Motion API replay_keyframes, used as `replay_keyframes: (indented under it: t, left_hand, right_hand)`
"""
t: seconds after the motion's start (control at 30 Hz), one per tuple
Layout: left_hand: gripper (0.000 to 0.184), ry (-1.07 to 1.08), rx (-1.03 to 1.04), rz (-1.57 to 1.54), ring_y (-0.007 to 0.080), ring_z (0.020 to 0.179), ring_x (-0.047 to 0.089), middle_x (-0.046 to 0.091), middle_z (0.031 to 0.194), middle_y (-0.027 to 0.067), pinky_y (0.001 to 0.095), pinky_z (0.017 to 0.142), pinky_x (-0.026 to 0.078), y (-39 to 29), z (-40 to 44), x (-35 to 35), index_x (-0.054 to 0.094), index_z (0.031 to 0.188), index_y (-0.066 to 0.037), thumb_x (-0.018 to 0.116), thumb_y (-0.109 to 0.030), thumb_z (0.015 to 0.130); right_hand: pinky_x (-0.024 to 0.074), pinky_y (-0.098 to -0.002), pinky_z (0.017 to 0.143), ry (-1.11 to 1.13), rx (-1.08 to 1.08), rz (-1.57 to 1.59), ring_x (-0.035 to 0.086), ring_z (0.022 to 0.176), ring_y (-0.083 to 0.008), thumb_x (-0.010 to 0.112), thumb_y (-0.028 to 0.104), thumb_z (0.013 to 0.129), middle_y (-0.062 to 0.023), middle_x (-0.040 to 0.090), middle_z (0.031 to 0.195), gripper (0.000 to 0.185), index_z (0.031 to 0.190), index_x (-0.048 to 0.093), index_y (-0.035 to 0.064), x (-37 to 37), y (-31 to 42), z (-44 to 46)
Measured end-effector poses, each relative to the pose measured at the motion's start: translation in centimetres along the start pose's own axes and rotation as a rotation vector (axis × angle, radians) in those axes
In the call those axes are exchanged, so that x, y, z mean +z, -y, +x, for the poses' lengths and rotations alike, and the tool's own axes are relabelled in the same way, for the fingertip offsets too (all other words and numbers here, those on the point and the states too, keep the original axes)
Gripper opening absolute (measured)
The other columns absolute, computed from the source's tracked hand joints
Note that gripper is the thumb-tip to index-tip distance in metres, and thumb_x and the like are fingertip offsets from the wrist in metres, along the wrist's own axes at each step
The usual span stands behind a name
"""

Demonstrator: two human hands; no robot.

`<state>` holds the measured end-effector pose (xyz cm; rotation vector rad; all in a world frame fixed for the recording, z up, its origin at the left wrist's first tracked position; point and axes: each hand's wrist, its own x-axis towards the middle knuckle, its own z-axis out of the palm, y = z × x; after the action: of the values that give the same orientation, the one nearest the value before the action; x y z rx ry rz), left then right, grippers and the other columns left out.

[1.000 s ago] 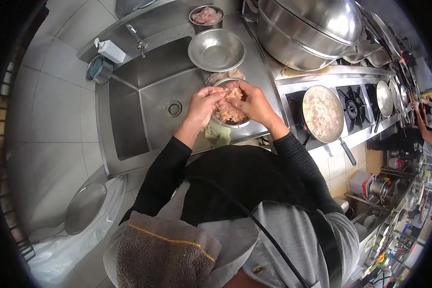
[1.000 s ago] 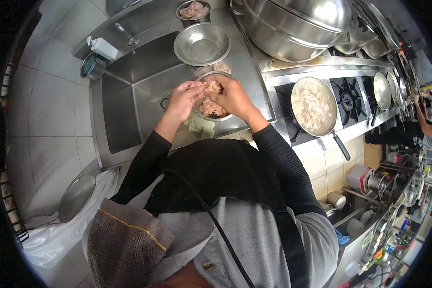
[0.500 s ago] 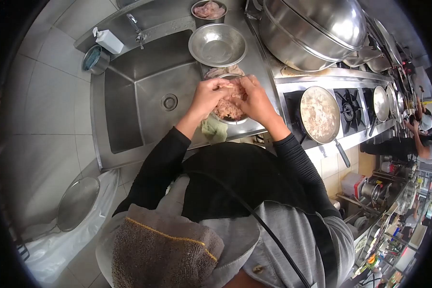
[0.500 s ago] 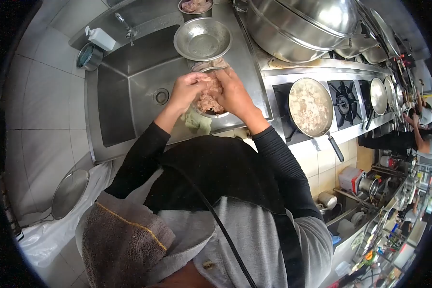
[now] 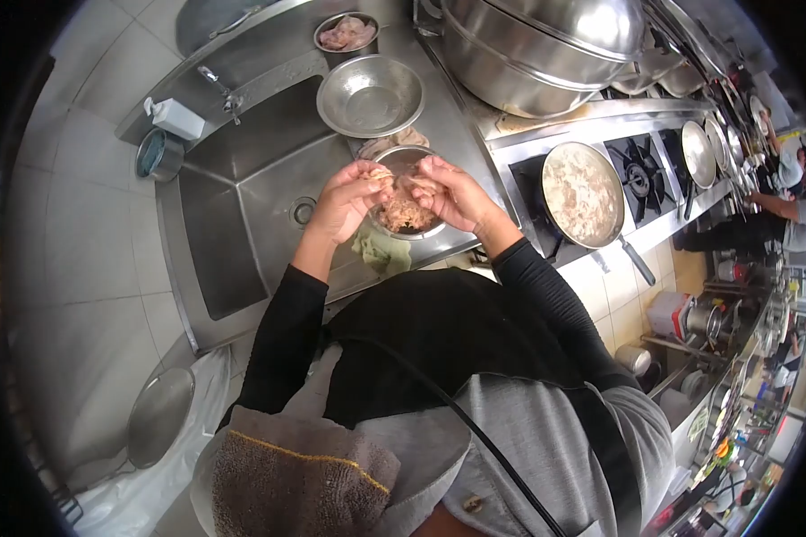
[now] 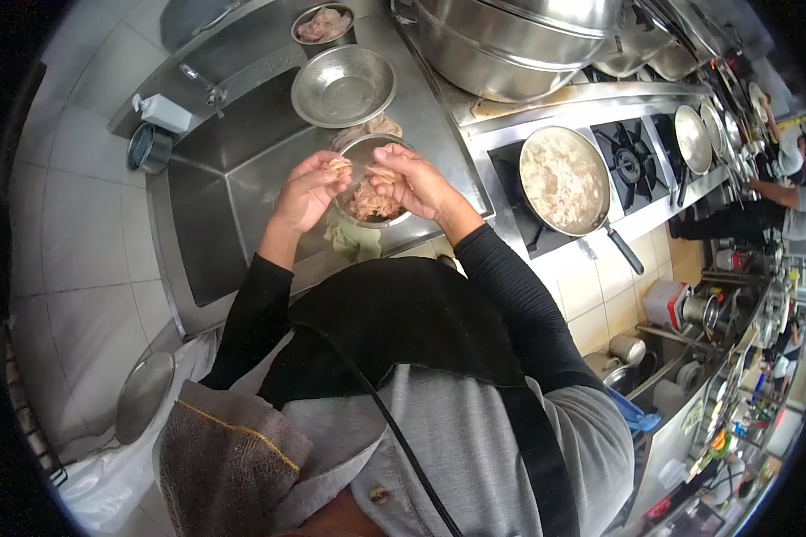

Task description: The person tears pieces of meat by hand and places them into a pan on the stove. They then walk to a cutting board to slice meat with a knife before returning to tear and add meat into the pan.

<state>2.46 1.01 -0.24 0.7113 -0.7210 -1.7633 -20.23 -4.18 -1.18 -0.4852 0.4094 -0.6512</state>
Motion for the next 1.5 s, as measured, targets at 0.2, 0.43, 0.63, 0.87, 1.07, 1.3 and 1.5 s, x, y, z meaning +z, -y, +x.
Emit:
replay_keyframes:
  t: [0.2, 0.43, 0.63, 0.87, 1.07, 1.3, 1.5]
  left_hand:
    - [0.026, -0.105, 0.012, -0.18, 0.0077, 0.06, 0.038, 0.037, 0.066, -0.0034, 0.0239, 0.054, 0.032, -0.2, 0.0, -2.2, 0.045, 0.075, -0.012, 0.052, -0.02, 0.099]
    - [0.018, -0.406, 0.09, -0.062, 0.0046, 0.06, 0.043, 0.045, 0.07, -0.0019, 0.0211, 0.05, 0.034, -1.2, -2.4, -2.5, 0.05, 0.08, -0.01, 0.055, -0.012, 0.098]
    - [0.021, -0.301, 0.031, -0.093, 0.003, 0.054, 0.04, 0.044, 0.067, -0.0037, 0.0198, 0.045, 0.03, -0.3, -3.0, -4.9, 0.049, 0.079, -0.013, 0.058, -0.016, 0.098]
    - [0.03, -0.556, 0.068, 0.269, 0.0027, 0.044, 0.033, 0.037, 0.058, -0.0074, 0.0219, 0.037, 0.021, 1.4, -0.9, -2.9, 0.043, 0.074, -0.016, 0.069, -0.017, 0.09]
    - [0.011, -0.44, 0.035, 0.314, 0.0069, 0.054, 0.05, 0.058, 0.076, 0.0007, 0.0211, 0.046, 0.038, 1.3, -1.6, -3.2, 0.059, 0.092, -0.003, 0.068, -0.008, 0.087]
    - [0.013, -0.402, -0.001, 0.315, 0.0081, 0.065, 0.055, 0.061, 0.079, 0.0015, 0.0219, 0.058, 0.043, 1.5, -3.4, -4.9, 0.061, 0.097, -0.002, 0.063, -0.009, 0.087]
    - [0.019, -0.554, -0.132, 0.368, 0.0067, 0.063, 0.055, 0.059, 0.073, -0.0015, 0.0206, 0.057, 0.046, 2.3, -2.1, -4.0, 0.065, 0.093, -0.004, 0.073, -0.018, 0.084]
  right_hand:
    - [0.0528, -0.0327, 0.094, 0.044, -0.142, 0.215, 0.062, 0.11, -0.0284, 0.054, 0.008, 0.096, -0.0235, 0.06, 0.121, 0.028, 0.123, 0.051, -0.0001, -0.6, -0.3, -1.3]
    - [0.0529, -0.0212, 0.066, -0.12, -0.264, 0.132, 0.062, 0.083, -0.0152, 0.062, 0.012, 0.093, -0.0135, 0.066, 0.102, 0.022, 0.112, 0.058, 0.0031, -2.4, 0.1, -8.8]
    - [0.0287, -0.022, 0.04, -0.527, -0.399, 0.252, 0.035, 0.043, -0.007, 0.067, 0.027, 0.092, 0.0027, 0.045, 0.058, 0.029, 0.073, 0.051, 0.0123, -10.0, 3.9, -14.7]
    - [0.0438, -0.0322, 0.054, -1.246, -0.062, -1.381, 0.054, 0.054, -0.0171, 0.062, 0.059, 0.085, -0.0049, 0.054, 0.058, 0.064, 0.083, 0.068, -0.0038, -20.4, 11.1, -16.2]
    - [0.0496, -0.0432, 0.078, -1.14, 0.022, -0.869, 0.057, 0.087, -0.0268, 0.047, 0.07, 0.088, -0.014, 0.06, 0.09, 0.076, 0.109, 0.06, -0.0026, -21.2, 14.1, -15.5]
    - [0.0477, -0.0462, 0.069, -1.046, -0.492, -1.913, 0.063, 0.075, -0.0349, 0.049, 0.052, 0.094, -0.0186, 0.069, 0.087, 0.056, 0.105, 0.066, -0.0004, -22.2, 15.8, -14.2]
    - [0.0516, -0.0341, 0.079, -0.599, -0.469, -1.317, 0.067, 0.086, -0.0253, 0.058, 0.002, 0.089, -0.0163, 0.07, 0.092, 0.018, 0.104, 0.066, -0.0021, -8.4, 12.9, -6.2]
